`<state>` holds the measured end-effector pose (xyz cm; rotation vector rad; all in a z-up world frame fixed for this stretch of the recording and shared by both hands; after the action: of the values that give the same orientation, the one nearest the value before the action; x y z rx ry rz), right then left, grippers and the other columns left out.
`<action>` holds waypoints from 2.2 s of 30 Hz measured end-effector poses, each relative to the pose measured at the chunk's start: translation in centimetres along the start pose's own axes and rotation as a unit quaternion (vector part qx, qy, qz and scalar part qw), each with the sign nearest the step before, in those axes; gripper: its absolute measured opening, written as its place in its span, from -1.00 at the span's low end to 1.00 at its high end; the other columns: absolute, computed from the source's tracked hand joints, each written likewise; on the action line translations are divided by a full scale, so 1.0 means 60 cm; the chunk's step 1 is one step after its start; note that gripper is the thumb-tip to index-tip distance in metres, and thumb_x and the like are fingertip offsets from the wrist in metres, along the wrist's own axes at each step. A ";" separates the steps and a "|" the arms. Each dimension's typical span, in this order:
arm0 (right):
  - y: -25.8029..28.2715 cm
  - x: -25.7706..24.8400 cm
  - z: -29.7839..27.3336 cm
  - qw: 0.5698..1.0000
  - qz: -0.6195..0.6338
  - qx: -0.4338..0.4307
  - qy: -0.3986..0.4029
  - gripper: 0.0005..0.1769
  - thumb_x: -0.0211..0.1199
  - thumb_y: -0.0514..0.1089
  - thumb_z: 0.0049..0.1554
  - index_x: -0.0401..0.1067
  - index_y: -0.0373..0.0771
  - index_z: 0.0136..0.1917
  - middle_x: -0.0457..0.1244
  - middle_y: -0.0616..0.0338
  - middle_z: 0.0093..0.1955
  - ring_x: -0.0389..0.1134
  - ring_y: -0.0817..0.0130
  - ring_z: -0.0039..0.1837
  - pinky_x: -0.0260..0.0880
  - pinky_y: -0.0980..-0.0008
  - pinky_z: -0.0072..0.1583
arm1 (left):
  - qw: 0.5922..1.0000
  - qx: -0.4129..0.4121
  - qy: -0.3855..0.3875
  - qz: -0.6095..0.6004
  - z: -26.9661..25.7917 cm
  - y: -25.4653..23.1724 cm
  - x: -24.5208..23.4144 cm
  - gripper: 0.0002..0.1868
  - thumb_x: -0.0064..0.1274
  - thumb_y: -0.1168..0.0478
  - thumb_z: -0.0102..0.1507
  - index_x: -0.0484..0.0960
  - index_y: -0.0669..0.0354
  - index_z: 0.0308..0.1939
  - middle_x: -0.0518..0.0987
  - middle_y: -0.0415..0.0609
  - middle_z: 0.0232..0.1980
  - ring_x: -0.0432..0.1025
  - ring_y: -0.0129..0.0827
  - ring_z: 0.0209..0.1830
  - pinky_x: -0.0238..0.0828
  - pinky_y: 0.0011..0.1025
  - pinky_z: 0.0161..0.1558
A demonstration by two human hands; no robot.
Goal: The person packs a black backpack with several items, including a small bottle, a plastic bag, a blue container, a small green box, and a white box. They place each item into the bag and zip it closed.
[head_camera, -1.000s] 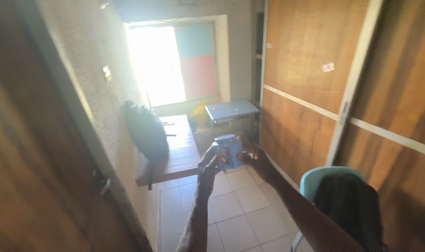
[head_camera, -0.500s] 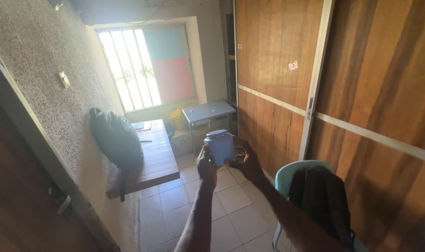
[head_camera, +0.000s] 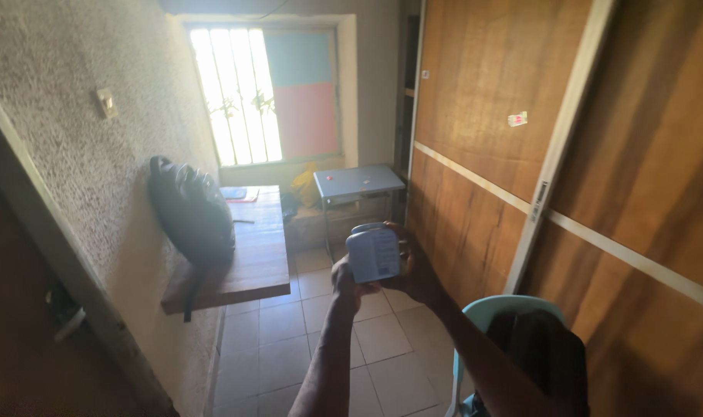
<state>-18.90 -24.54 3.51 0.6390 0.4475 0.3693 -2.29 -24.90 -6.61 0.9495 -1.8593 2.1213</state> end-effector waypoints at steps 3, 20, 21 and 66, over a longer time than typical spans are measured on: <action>-0.014 -0.014 0.025 0.995 -0.039 -0.085 -0.018 0.22 0.68 -0.09 -0.25 0.07 -0.12 0.56 0.01 0.00 0.60 0.13 0.10 0.55 0.39 0.07 0.34 | 0.998 0.014 -0.033 0.054 0.027 -0.019 0.004 -0.29 -0.23 -0.31 0.33 0.53 0.21 0.23 0.63 0.10 -0.02 0.61 -0.12 -0.13 0.68 -0.06 -0.26; -0.316 -0.002 0.175 0.995 -0.033 -0.089 0.025 0.15 0.62 -0.10 -0.12 -0.01 -0.18 0.55 -0.16 -0.13 0.68 -0.05 -0.04 0.65 0.19 0.00 0.48 | 0.989 0.025 0.008 0.146 0.286 -0.057 -0.016 -0.20 0.15 -0.19 0.14 0.43 0.05 0.40 0.54 0.18 0.25 0.59 0.01 0.08 0.71 -0.11 -0.14; -0.352 -0.005 0.188 0.998 -0.023 -0.061 0.008 0.13 0.61 -0.10 -0.10 -0.01 -0.18 0.56 -0.14 -0.12 0.67 -0.01 -0.01 0.63 0.22 0.01 0.45 | 0.989 0.027 0.007 0.146 0.317 -0.055 -0.026 -0.22 0.15 -0.16 0.14 0.46 0.07 0.38 0.56 0.17 0.24 0.59 -0.02 0.08 0.70 -0.12 -0.13; -1.087 0.478 1.218 0.903 0.146 -0.020 0.403 -0.54 0.41 -0.09 0.08 0.56 -0.09 0.27 0.34 0.16 0.30 0.38 0.30 0.27 0.44 0.27 0.24 | 0.878 0.188 -0.177 0.404 1.213 -0.452 -0.491 -0.03 0.44 -0.04 -0.07 0.41 0.16 0.37 0.66 -0.05 -0.15 0.52 -0.53 -0.46 0.44 -0.53 -0.58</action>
<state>54.57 -95.35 5.83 0.4902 1.1374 0.9373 60.11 -79.18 1.27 0.7209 -2.3672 3.0542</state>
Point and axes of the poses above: each hand's wrist, its own z-axis towards the middle knuckle, its own x-axis out of the palm, y = z × x, the point moved 8 cm from there along z, towards the middle knuckle
